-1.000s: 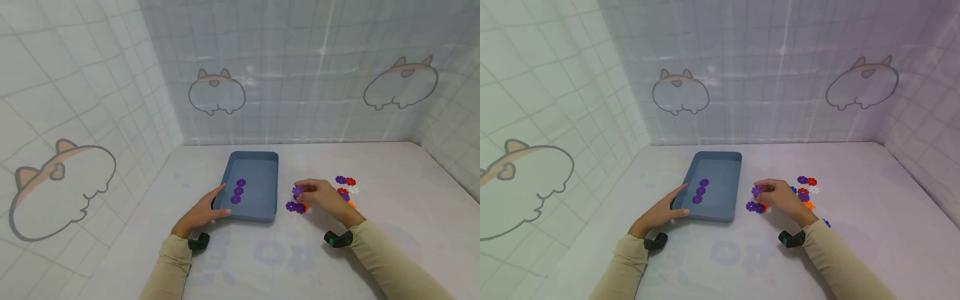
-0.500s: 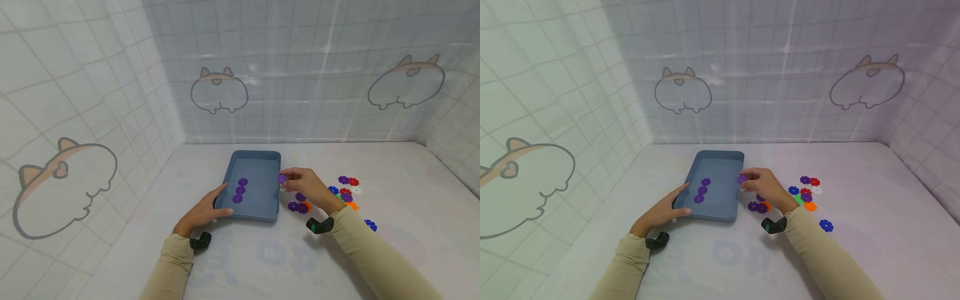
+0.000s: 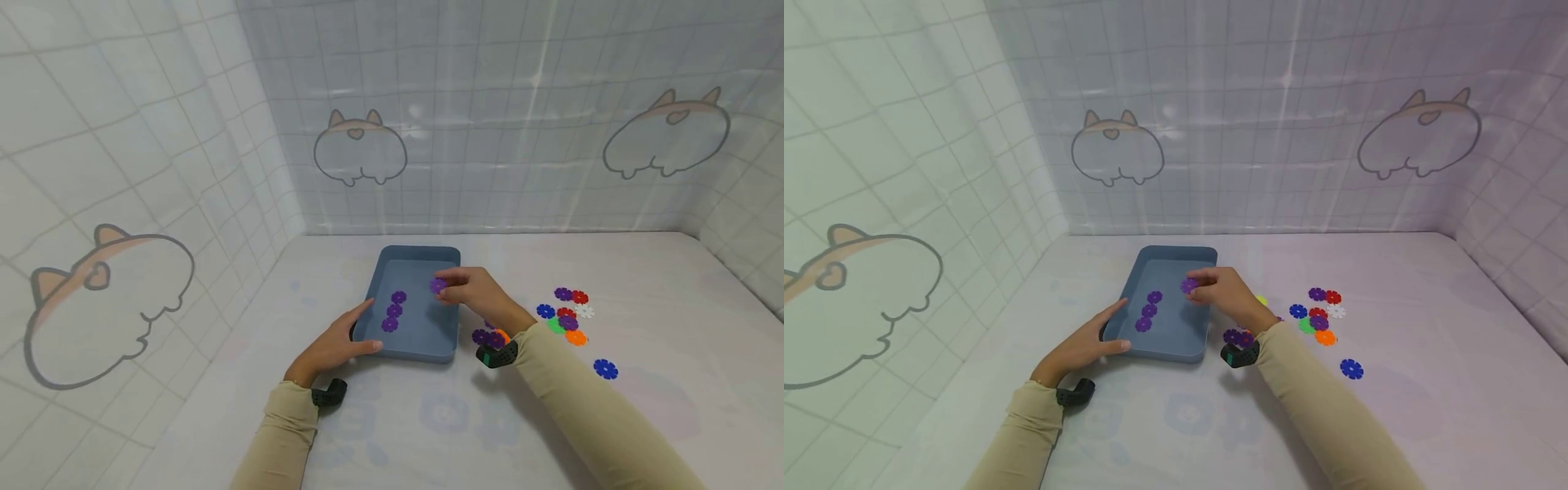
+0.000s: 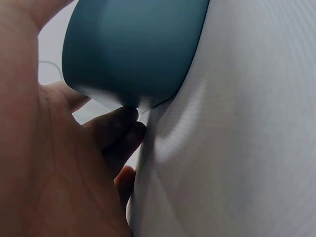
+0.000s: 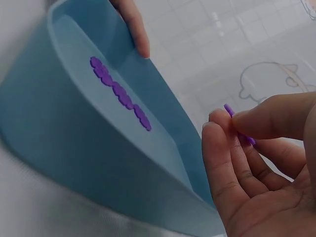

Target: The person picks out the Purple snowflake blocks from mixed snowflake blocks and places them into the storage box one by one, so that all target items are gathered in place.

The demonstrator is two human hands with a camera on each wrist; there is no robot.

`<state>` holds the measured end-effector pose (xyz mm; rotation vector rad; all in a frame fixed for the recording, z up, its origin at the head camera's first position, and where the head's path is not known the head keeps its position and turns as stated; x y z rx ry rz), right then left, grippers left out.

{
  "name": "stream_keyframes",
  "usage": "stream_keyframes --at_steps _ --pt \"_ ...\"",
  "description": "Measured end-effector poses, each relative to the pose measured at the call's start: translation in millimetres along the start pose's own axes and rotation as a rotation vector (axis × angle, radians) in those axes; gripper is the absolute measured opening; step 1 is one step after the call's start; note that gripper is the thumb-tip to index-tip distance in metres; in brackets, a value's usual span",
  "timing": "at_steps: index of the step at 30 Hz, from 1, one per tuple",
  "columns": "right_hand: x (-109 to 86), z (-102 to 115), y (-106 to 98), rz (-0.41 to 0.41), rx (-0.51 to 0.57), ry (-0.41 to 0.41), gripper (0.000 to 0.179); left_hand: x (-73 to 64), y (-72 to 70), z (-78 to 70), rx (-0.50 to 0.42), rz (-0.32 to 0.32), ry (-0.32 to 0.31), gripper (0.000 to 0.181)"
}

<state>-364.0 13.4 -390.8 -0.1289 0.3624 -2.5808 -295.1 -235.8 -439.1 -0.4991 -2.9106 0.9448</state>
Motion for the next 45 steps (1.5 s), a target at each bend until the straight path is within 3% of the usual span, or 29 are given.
stream_keyframes --at_steps 16,30,45 --pt "32.6 0 12 -0.024 0.055 0.044 0.045 -0.8 -0.3 -2.7 -0.001 -0.007 -0.013 0.091" --pt "50.6 -1 22 0.013 0.007 0.091 0.043 0.5 -1.1 -0.9 0.006 -0.006 -0.017 0.093" --pt "70.3 -6 25 -0.053 -0.099 0.117 0.042 0.6 -0.4 -3.2 -0.002 0.001 -0.016 0.092"
Point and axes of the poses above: each hand's wrist, its own x-axis towards the middle knuckle, its own y-axis out of the palm, z = x × y, the point moved 9 cm from there along x, towards the middle knuckle, and after that the axes turned 6 degrees about -x, right-handed, at the moved point
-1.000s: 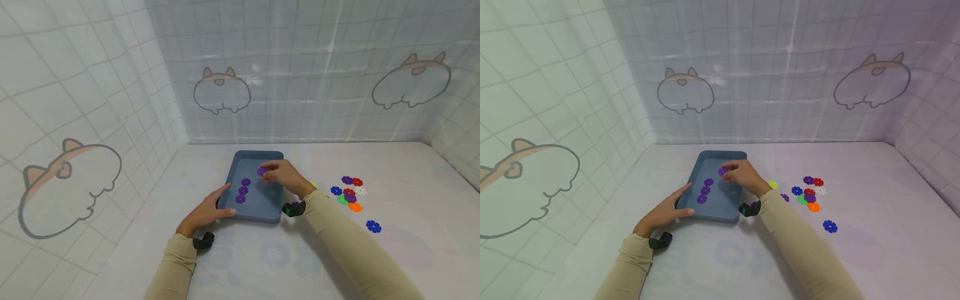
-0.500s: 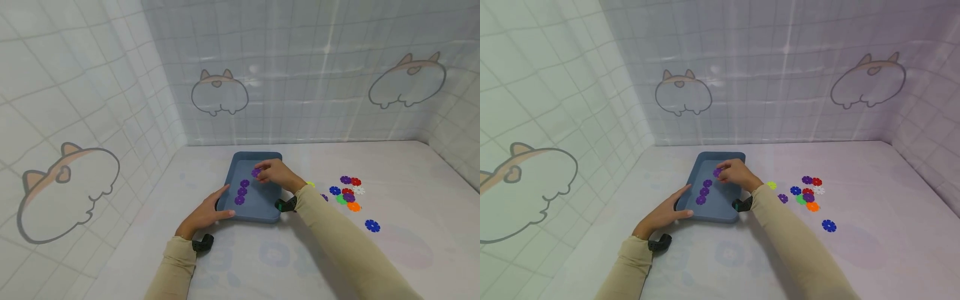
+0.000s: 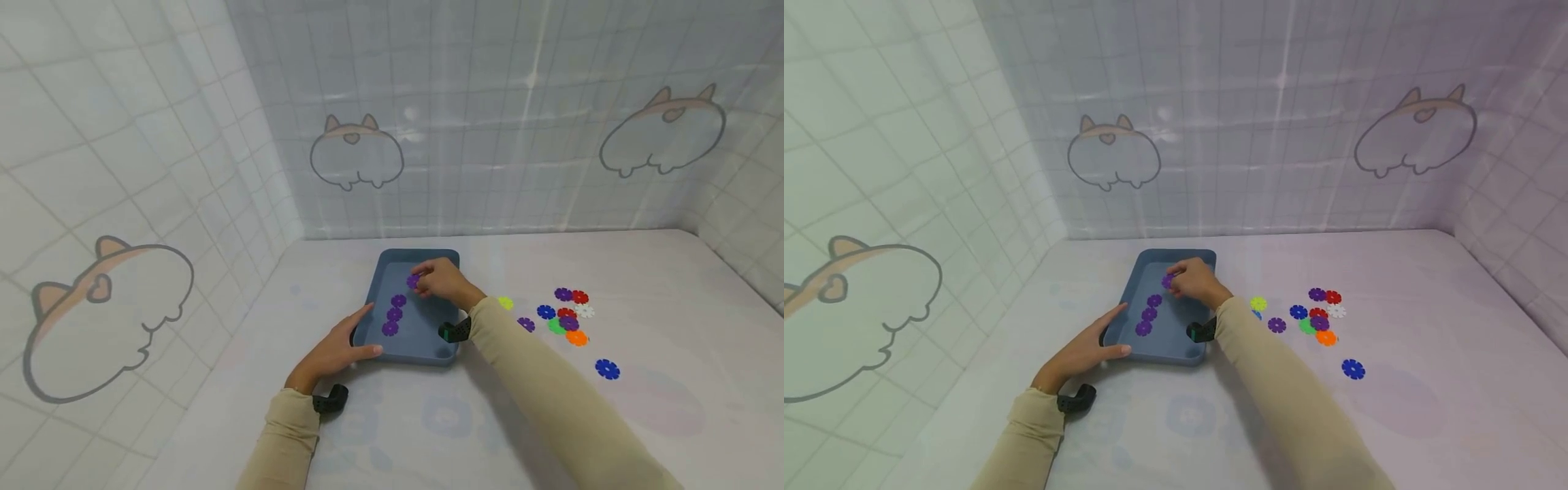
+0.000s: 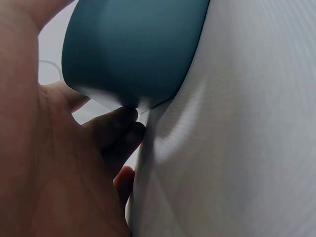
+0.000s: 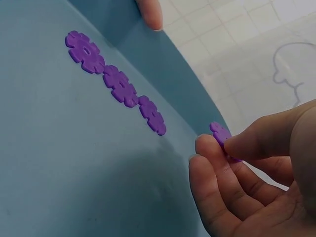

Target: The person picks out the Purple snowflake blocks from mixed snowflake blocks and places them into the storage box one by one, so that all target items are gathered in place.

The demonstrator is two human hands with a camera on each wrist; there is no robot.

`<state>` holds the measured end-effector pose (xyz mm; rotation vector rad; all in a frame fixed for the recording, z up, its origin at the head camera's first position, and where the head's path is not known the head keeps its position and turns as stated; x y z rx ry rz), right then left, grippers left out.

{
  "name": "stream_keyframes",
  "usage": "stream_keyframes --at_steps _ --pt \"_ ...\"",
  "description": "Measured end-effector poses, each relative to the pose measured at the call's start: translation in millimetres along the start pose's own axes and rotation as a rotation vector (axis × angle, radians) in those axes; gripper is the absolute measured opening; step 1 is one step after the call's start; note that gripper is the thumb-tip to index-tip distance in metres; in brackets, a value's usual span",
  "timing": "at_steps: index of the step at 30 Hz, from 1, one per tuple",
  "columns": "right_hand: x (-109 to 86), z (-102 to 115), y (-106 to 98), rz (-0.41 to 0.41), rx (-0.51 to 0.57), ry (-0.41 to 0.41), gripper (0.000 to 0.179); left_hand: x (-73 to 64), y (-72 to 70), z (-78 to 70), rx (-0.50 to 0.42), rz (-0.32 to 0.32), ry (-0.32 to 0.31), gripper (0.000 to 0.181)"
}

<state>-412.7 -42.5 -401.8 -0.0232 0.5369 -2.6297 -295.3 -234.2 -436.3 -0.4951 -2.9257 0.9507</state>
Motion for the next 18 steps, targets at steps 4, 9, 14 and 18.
stream_keyframes --at_steps 4,9,14,18 --pt "6.3 -5 3 -0.016 -0.022 -0.001 0.041 -0.2 1.7 2.5 -0.011 0.0 -0.008 0.091" --pt "13.8 -9 10 -0.024 -0.054 -0.01 0.039 0.4 1.6 5.4 -0.009 -0.01 -0.003 0.09" --pt "15.2 -12 11 -0.05 -0.032 0.004 0.037 1.4 1.0 6.4 -0.004 -0.012 -0.003 0.091" --pt "17.3 -15 12 -0.058 -0.018 0.01 0.034 1.7 0.7 5.2 0.004 -0.008 -0.001 0.092"
Point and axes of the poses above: each hand's wrist, its own x-axis towards the middle knuckle, its own y-axis out of the palm, z = x × y, the point moved 9 cm from there along x, towards the middle knuckle, and after that the axes turned 6 degrees about -x, right-handed, at the moved point
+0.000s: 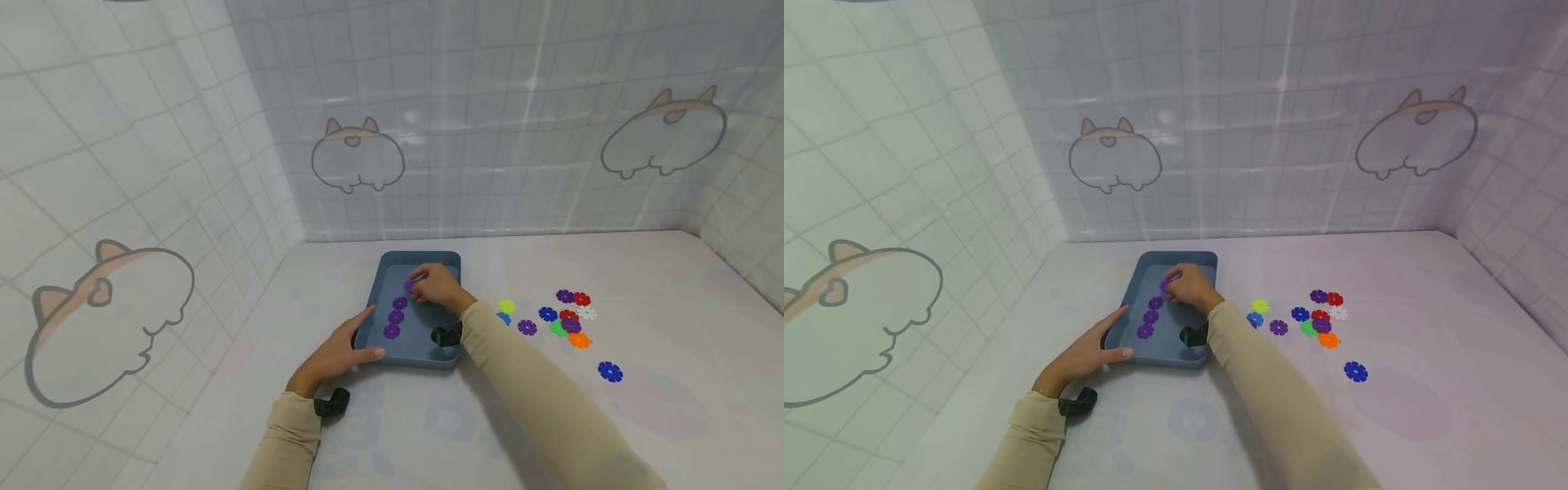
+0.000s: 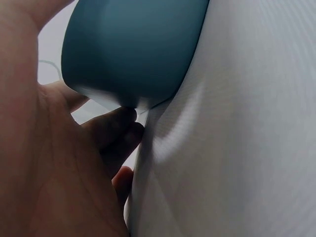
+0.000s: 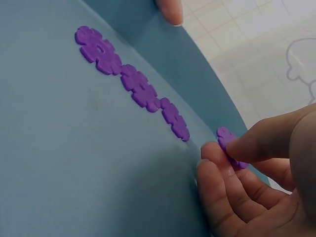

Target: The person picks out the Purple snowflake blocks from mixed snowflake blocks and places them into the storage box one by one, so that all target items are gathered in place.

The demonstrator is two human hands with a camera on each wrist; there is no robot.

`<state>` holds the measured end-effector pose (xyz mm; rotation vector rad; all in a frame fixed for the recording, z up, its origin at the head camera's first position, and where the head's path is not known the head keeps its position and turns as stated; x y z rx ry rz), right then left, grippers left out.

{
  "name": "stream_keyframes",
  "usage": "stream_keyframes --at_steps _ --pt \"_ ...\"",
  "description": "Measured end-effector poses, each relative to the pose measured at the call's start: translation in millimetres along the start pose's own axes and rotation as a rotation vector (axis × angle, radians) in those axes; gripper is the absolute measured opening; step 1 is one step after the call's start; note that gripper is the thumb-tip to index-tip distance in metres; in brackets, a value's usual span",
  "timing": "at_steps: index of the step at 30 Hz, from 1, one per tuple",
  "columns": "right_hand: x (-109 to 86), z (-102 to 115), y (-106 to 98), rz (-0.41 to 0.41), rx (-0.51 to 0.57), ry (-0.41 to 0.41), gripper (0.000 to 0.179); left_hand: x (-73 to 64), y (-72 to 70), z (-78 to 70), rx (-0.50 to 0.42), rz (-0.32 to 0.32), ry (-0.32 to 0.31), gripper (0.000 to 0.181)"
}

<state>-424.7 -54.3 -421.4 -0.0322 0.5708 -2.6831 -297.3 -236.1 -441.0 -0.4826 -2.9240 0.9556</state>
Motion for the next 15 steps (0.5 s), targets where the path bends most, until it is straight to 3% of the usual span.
stream_keyframes --at_steps 15 --pt "-0.9 1.8 3.9 0.019 -0.102 -0.018 0.04 -2.2 0.0 -4.0 0.0 0.009 -0.004 0.091"
Point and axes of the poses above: each hand's wrist, its own x-axis towards the middle knuckle, its own y-axis out of the palm, z = x × y, the point moved 9 cm from there along x, towards the middle knuckle, and after that the axes turned 6 degrees about -x, right-handed, at the moved point
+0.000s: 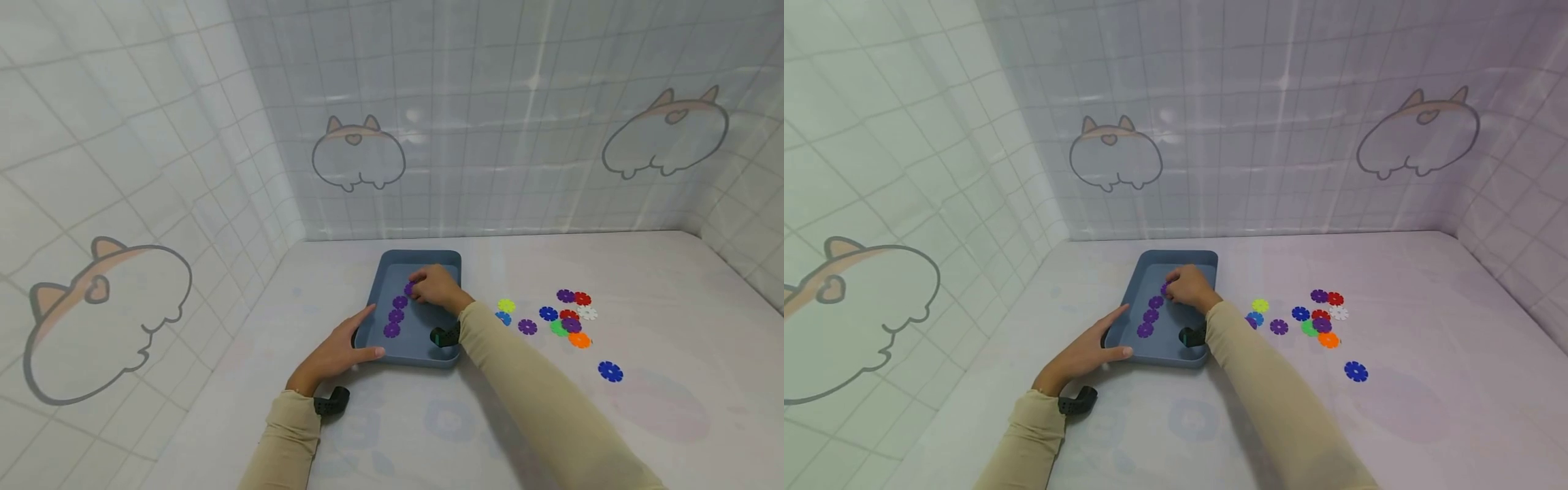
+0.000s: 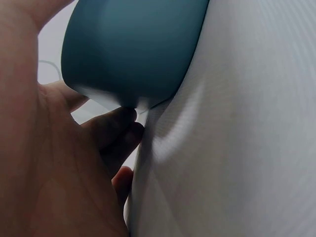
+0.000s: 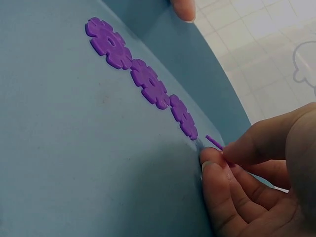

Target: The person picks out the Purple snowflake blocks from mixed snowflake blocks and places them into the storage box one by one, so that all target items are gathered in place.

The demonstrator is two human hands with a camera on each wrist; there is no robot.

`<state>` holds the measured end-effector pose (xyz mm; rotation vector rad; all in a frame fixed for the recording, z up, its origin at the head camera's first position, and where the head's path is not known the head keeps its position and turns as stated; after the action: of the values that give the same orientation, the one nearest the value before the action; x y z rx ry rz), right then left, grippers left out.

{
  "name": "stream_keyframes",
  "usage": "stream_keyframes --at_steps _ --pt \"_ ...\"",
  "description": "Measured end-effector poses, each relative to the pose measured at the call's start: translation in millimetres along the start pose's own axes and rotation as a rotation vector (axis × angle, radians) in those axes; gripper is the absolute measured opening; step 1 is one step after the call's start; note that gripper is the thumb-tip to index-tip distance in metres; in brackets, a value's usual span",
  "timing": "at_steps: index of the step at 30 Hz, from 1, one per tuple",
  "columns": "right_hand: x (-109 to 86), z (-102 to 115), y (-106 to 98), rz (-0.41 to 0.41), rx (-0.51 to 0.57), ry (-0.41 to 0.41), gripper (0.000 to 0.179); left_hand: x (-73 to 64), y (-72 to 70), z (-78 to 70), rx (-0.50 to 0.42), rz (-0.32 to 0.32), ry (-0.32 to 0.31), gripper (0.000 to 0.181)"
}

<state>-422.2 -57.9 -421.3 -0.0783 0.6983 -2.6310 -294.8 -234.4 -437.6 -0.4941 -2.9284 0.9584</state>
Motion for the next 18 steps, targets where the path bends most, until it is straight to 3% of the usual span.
stream_keyframes --at_steps 18 --pt "4.5 -0.4 4.3 -0.019 -0.094 -0.005 0.039 0.2 -0.1 4.3 0.013 -0.014 -0.023 0.091"
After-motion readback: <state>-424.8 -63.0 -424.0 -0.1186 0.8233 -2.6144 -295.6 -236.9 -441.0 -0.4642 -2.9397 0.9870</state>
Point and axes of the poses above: each hand's wrist, its own x-axis towards the middle knuckle, its own y-axis out of the palm, z = x × y, the point moved 9 cm from there along x, towards the middle knuckle, and after that the axes turned 6 degrees about -x, right-handed, at the moved point
